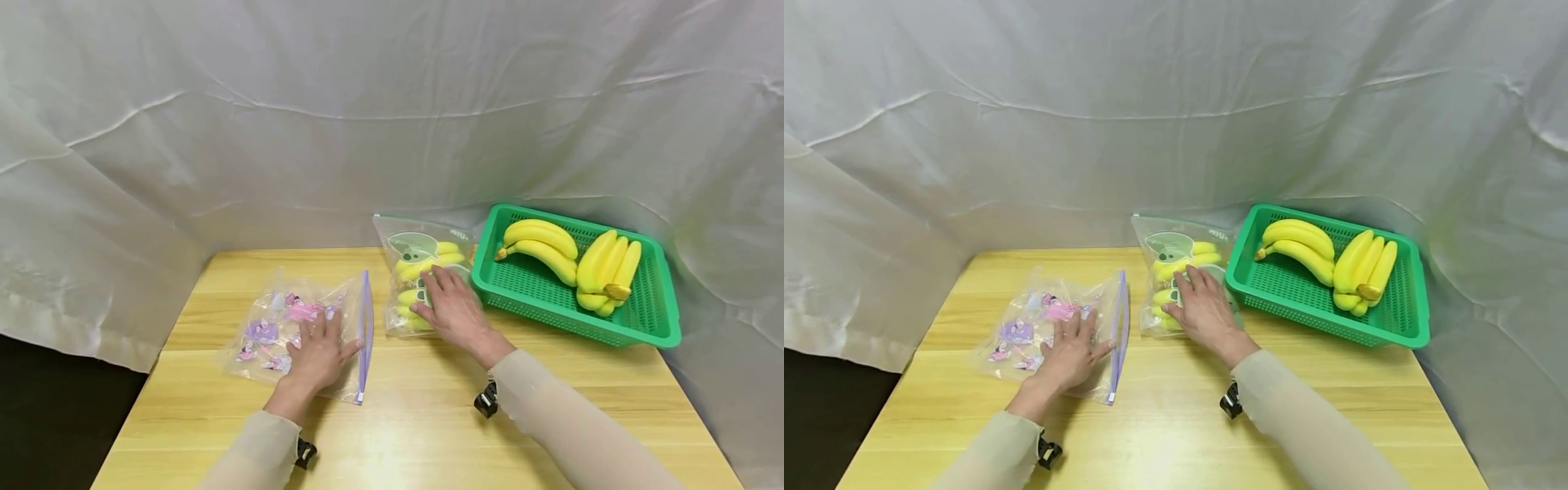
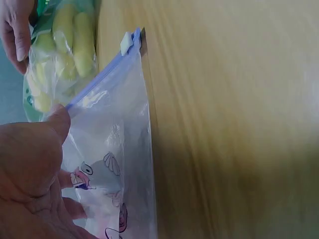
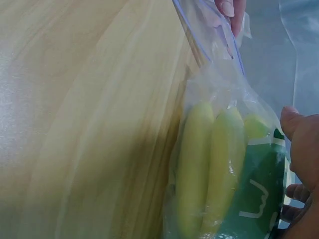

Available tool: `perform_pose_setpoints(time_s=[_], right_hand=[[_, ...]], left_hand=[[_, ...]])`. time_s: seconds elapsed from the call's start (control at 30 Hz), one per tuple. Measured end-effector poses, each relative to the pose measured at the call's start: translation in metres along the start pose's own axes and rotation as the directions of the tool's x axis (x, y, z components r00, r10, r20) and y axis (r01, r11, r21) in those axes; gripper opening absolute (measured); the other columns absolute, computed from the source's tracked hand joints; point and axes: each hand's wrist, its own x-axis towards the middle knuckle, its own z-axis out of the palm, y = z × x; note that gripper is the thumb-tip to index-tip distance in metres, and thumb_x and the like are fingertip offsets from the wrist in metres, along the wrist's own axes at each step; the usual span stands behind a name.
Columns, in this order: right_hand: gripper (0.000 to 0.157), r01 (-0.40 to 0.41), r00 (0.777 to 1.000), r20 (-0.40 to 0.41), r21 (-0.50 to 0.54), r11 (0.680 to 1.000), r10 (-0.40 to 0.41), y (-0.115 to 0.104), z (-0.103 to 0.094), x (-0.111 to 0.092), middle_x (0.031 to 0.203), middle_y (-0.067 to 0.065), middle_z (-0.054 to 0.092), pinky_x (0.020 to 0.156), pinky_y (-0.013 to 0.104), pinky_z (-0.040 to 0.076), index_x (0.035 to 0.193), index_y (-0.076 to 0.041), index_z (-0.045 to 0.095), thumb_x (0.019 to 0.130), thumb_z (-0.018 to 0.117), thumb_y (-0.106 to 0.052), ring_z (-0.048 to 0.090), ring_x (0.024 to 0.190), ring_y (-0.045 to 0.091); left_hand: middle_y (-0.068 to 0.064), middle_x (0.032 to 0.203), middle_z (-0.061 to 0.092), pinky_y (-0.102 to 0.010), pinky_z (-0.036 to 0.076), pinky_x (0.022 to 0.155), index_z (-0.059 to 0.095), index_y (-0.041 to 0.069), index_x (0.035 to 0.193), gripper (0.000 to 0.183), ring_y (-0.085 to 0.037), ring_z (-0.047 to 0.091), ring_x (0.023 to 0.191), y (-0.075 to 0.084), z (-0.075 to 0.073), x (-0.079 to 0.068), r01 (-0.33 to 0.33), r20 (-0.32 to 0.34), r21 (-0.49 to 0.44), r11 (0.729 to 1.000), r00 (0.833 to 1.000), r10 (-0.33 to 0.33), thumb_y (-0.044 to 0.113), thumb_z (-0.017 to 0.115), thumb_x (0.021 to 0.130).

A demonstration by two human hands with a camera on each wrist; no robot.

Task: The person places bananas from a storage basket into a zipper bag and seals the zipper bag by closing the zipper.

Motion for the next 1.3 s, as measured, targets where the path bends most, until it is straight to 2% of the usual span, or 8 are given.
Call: perform_pose_setpoints(time_s=[0.27, 0.4, 0.57, 0.73, 0.83, 0.97, 1.13, 1.3], right_hand=[[0.069, 0.027, 0.999, -0.041, -0.076, 0.997, -0.03, -0.004, 0.009, -0.008, 0.159, 0.025, 0.043, 0.123, 0.061, 0.031, 0.154, -0.005, 0.047, 0.102, 0.065, -0.048, 0.041, 0.147, 0.047], [0.067, 0.056, 0.991, -0.111, -0.122, 0.991, -0.07, -0.008, 0.015, -0.017, 0.157, 0.026, 0.046, 0.121, 0.063, 0.032, 0.151, -0.004, 0.051, 0.102, 0.066, -0.047, 0.043, 0.145, 0.047], [0.061, 0.084, 0.964, -0.239, -0.158, 0.984, -0.121, -0.013, 0.022, -0.032, 0.151, 0.026, 0.051, 0.119, 0.061, 0.036, 0.143, -0.003, 0.056, 0.099, 0.071, -0.043, 0.049, 0.139, 0.047], [0.057, 0.124, 0.929, -0.327, -0.163, 0.979, -0.173, -0.021, 0.03, -0.051, 0.14, 0.025, 0.057, 0.111, 0.058, 0.046, 0.134, 0.001, 0.06, 0.097, 0.074, -0.039, 0.056, 0.128, 0.046], [0.054, 0.141, 0.925, -0.336, -0.134, 0.981, -0.179, -0.026, 0.036, -0.06, 0.135, 0.024, 0.06, 0.108, 0.055, 0.048, 0.132, 0.002, 0.06, 0.097, 0.072, -0.038, 0.059, 0.122, 0.044], [0.05, 0.161, 0.917, -0.353, -0.1, 0.982, -0.186, -0.031, 0.044, -0.066, 0.128, 0.023, 0.063, 0.101, 0.055, 0.051, 0.127, 0.002, 0.063, 0.096, 0.074, -0.035, 0.062, 0.116, 0.043], [0.049, 0.156, 0.915, -0.363, -0.084, 0.984, -0.176, -0.034, 0.051, -0.069, 0.125, 0.023, 0.064, 0.1, 0.056, 0.051, 0.123, 0.001, 0.065, 0.094, 0.077, -0.036, 0.062, 0.113, 0.042], [0.05, 0.136, 0.927, -0.346, -0.056, 0.989, -0.147, -0.043, 0.051, -0.071, 0.121, 0.019, 0.065, 0.098, 0.054, 0.05, 0.122, -0.001, 0.066, 0.091, 0.08, -0.037, 0.062, 0.109, 0.04]], left_hand=[[-0.018, 0.171, 0.03, -0.084, 0.02, 0.113, 0.044, 0.017, 0.161, 0.072, -0.059, 0.011, 0.156, 0.002, -0.001, -0.005, -0.114, 0.077, -0.043, 0.993, 0.99, 0.117, 0.059, 0.055, 0.104], [-0.024, 0.164, 0.04, -0.086, 0.026, 0.107, 0.058, 0.011, 0.148, 0.072, -0.065, 0.02, 0.151, 0.003, -0.011, -0.013, -0.085, 0.117, -0.026, 0.996, 0.989, 0.087, 0.063, 0.062, 0.098], [-0.031, 0.162, 0.039, -0.087, 0.026, 0.106, 0.057, 0.002, 0.145, 0.083, -0.066, 0.022, 0.149, 0.013, -0.021, -0.027, -0.028, 0.157, 0.02, 0.999, 0.987, 0.025, 0.065, 0.07, 0.092], [-0.033, 0.15, 0.051, -0.08, 0.035, 0.107, 0.054, -0.002, 0.147, 0.085, -0.058, 0.042, 0.143, 0.03, -0.023, -0.037, -0.043, 0.049, 0.138, 0.99, 0.998, 0.037, 0.06, 0.074, 0.091], [-0.03, 0.133, 0.061, -0.072, 0.044, 0.101, 0.06, -0.003, 0.134, 0.076, -0.052, 0.054, 0.126, 0.04, -0.02, -0.041, -0.057, -0.042, 0.214, 0.975, 0.997, 0.067, 0.055, 0.078, 0.089], [-0.023, 0.11, 0.063, -0.064, 0.05, 0.089, 0.064, 0.0, 0.114, 0.059, -0.044, 0.057, 0.107, 0.047, -0.013, -0.043, -0.06, -0.12, 0.278, 0.959, 0.988, 0.097, 0.048, 0.083, 0.086], [-0.017, 0.098, 0.06, -0.063, 0.048, 0.089, 0.064, 0.001, 0.102, 0.036, -0.041, 0.056, 0.101, 0.049, -0.009, -0.043, -0.063, -0.118, 0.312, 0.948, 0.987, 0.105, 0.032, 0.078, 0.089], [-0.017, 0.097, 0.062, -0.064, 0.047, 0.089, 0.066, 0.001, 0.097, 0.02, -0.04, 0.058, 0.098, 0.051, -0.018, -0.044, -0.052, -0.155, 0.27, 0.961, 0.983, 0.097, 0.02, 0.066, 0.092]])
